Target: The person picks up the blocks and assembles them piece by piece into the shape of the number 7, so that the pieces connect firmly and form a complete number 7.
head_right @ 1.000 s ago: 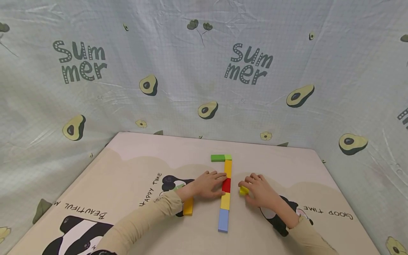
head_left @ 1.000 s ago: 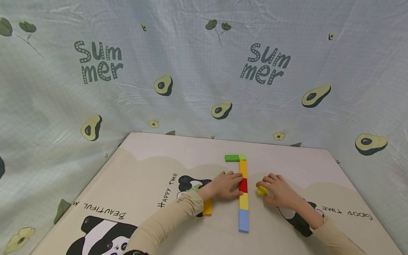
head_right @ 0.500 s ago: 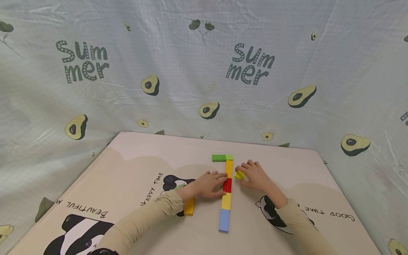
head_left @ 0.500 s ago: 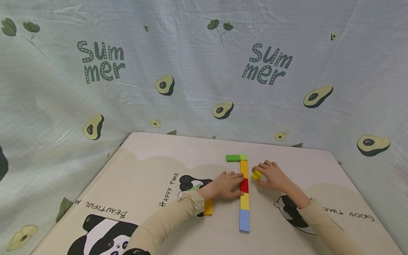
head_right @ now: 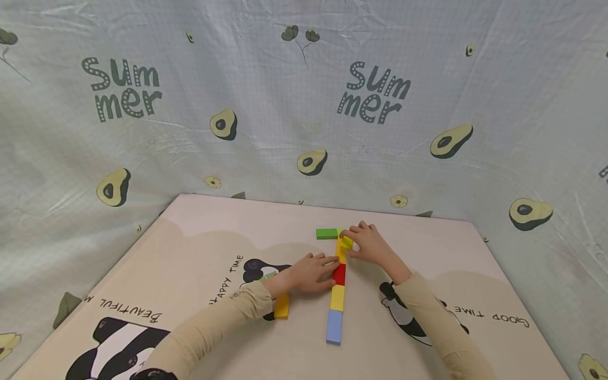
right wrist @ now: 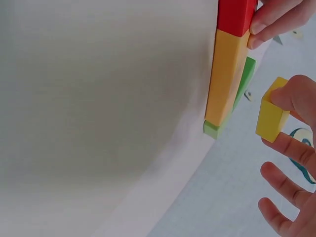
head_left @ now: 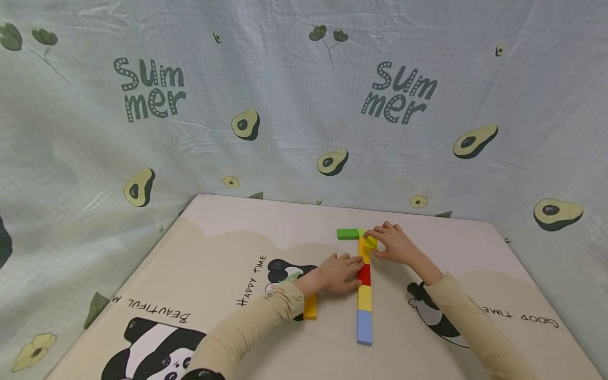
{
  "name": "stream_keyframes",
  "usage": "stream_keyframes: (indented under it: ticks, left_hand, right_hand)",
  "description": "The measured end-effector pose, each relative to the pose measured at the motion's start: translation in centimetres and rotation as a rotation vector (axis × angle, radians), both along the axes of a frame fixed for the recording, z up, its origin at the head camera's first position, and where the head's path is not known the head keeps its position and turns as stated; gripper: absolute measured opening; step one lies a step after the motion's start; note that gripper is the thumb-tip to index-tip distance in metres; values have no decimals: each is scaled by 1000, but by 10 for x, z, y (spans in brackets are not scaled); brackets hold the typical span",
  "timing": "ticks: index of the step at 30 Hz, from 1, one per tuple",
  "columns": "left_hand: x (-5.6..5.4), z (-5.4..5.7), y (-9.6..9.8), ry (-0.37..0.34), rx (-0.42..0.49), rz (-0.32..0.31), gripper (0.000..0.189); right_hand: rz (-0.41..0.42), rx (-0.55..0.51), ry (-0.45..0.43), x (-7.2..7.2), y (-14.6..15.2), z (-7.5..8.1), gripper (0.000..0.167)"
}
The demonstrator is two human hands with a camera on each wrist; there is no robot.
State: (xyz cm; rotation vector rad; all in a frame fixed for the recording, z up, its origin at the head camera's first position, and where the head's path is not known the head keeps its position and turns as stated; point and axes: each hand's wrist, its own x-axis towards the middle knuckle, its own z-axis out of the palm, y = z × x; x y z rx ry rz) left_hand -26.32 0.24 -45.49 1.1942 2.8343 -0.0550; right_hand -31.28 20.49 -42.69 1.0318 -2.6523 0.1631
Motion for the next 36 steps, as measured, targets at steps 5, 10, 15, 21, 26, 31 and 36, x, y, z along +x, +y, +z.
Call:
stream_keyframes:
  ticks: [5, 10, 15, 21, 26, 31, 36]
  left_hand:
    - [0, -1, 0, -15, 1, 6, 58]
    - [0, -2, -1, -5, 2, 2, 59]
    - [-1, -4, -2, 2, 17, -3, 58]
    - [2, -2, -3, 30, 16, -15, 57]
    - [3, -2, -3, 24, 27, -27, 57]
    - [1, -3, -3, 35, 29, -36, 57]
    - [1, -3, -4, 38, 36, -43, 56]
  right_hand:
    - [18, 8, -30, -9, -11, 3, 41]
    - [36, 44, -51, -18, -25, 4, 37]
    - [70, 83, -50, -28, -40, 5, 34]
    - [110, 108, -9, -39, -55, 6, 36]
    - [121, 121, -17, -48, -66, 4, 38]
    - [132, 150, 10, -54, -77, 2, 37]
    - [139, 185, 19, -60, -84, 0, 36]
